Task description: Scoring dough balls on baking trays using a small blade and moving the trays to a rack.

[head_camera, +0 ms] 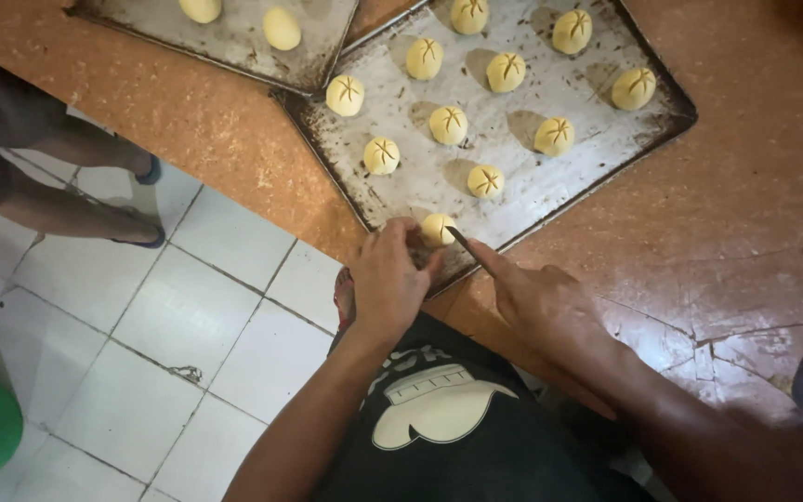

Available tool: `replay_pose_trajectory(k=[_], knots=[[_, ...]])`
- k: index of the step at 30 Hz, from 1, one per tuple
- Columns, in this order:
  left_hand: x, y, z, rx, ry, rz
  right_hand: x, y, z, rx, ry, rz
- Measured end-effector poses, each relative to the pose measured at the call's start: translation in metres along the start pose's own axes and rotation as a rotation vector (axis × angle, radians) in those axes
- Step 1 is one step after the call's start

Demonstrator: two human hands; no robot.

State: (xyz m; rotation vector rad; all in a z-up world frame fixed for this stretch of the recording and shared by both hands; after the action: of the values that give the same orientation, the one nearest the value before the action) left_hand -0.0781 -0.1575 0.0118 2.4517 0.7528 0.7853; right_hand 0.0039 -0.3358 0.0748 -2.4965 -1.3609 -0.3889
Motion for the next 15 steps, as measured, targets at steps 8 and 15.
replay_pose_trajectory(k=[8,15], knots=[[-0.011,-0.013,0.026,0.047,0.059,0.034,0.028,-0.013,0.013,-0.093,0.013,-0.068],[0.001,-0.002,0.011,-0.013,0.052,-0.001,0.046,-0.01,-0.046,-0.221,-0.74,0.251]])
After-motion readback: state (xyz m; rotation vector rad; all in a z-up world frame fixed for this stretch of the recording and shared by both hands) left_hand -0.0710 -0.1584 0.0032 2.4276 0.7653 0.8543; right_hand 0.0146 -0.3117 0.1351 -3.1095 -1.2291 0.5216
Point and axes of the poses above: each hand's wrist, its own x-axis towards the middle knuckle, its own z-axis out of the palm, y = z × x, the point moved 2 cm from there along x, towards the middle knuckle, and after that the axes turned 12 degrees about y, right-handed, at the moved point
